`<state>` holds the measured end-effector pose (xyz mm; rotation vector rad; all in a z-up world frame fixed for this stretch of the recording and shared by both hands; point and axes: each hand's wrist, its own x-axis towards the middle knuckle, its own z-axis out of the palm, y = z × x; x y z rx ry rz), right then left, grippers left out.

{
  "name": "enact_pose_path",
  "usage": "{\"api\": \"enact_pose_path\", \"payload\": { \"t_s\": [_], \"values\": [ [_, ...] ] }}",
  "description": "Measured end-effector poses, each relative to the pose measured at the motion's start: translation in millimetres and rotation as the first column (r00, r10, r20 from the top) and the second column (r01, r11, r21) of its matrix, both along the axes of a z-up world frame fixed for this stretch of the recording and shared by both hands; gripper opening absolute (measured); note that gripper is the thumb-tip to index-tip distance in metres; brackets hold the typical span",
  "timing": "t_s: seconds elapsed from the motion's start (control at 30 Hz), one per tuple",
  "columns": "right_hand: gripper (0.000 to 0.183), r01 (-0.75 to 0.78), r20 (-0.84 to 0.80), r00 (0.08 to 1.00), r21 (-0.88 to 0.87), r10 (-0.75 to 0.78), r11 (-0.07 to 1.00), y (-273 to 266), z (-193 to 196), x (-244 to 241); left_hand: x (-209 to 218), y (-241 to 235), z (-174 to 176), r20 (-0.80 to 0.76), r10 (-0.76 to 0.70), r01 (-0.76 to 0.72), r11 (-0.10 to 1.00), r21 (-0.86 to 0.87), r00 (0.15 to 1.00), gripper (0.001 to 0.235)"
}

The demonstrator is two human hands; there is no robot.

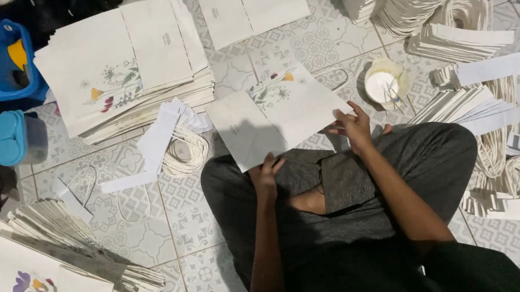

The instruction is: The person sits on the floor and assembles paper bags by applying glue to paper strips and attaching them to the bag body. They press the glued areas to secure the handles and stack the finished bags.

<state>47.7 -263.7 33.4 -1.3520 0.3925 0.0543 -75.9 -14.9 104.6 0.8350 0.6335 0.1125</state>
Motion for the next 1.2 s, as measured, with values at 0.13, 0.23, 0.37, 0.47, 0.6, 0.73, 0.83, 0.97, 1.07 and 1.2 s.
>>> {"api": "enact_pose_path", "payload": {
  "t_s": [0.13, 0.23, 0.37, 0.47, 0.6, 0.73, 0.83, 0.97, 1.07, 1.2],
  "values": [
    [0.054, -0.033, 0.054, 0.998, -0.119, 0.039, 0.992, -6.0, 26.4, -5.5, -5.0, -1.8, -14.8, 0.079, 0.022, -0.034, 0.988, 0.154, 0.997, 0.070],
    [0.056, -0.034, 0.158, 0.986, -0.169, 0.061, 0.985, -6.6, 56.2, -8.0, 1.5, 8.2, -14.9, 0.097, 0.000, -0.017, 0.984, 0.177, 0.995, 0.079],
    [0.048, -0.023, 0.267, 0.963, -0.063, 0.039, 0.998, 1.2, 80.7, 12.1, 45.8, 26.8, -72.4, 0.240, 0.003, -0.062, 0.968, 0.243, 0.971, 0.074],
    [0.045, -0.041, 0.276, 0.959, -0.085, 0.063, 0.996, 0.8, 63.5, 44.4, 86.6, 34.7, -68.8, 0.326, 0.049, -0.129, 0.965, 0.227, 0.944, 0.072],
    [0.043, -0.030, 0.241, 0.969, -0.129, 0.061, 0.991, 18.4, 54.9, 95.7, 149.1, 40.0, -70.2, 0.370, 0.108, -0.165, 0.978, 0.127, 0.923, 0.065],
    [0.041, 0.015, 0.234, 0.972, -0.108, 0.010, 0.994, 35.3, 32.7, 153.7, 202.4, 56.1, -134.3, 0.363, 0.098, -0.162, 0.975, 0.150, 0.926, 0.068],
    [0.042, 0.041, 0.249, 0.968, -0.087, -0.018, 0.995, 50.5, 29.3, 197.0, 266.9, 63.6, -219.1, 0.346, 0.129, -0.191, 0.970, 0.151, 0.929, 0.064],
    [0.042, 0.033, 0.318, 0.948, -0.100, 0.001, 0.994, 68.6, 33.7, 258.4, 319.6, 74.0, -146.7, 0.363, 0.161, -0.219, 0.968, 0.125, 0.918, 0.064],
    [0.042, 0.017, 0.345, 0.938, -0.146, 0.035, 0.989, 76.0, 31.9, 298.7, 363.4, 80.2, -142.9, 0.337, 0.181, -0.228, 0.968, 0.106, 0.924, 0.066],
    [0.045, 0.046, 0.332, 0.943, -0.164, 0.011, 0.985, 91.4, 14.1, 342.0, 418.8, 98.0, -191.2, 0.217, 0.203, -0.233, 0.965, 0.123, 0.955, 0.072]
  ]
}}
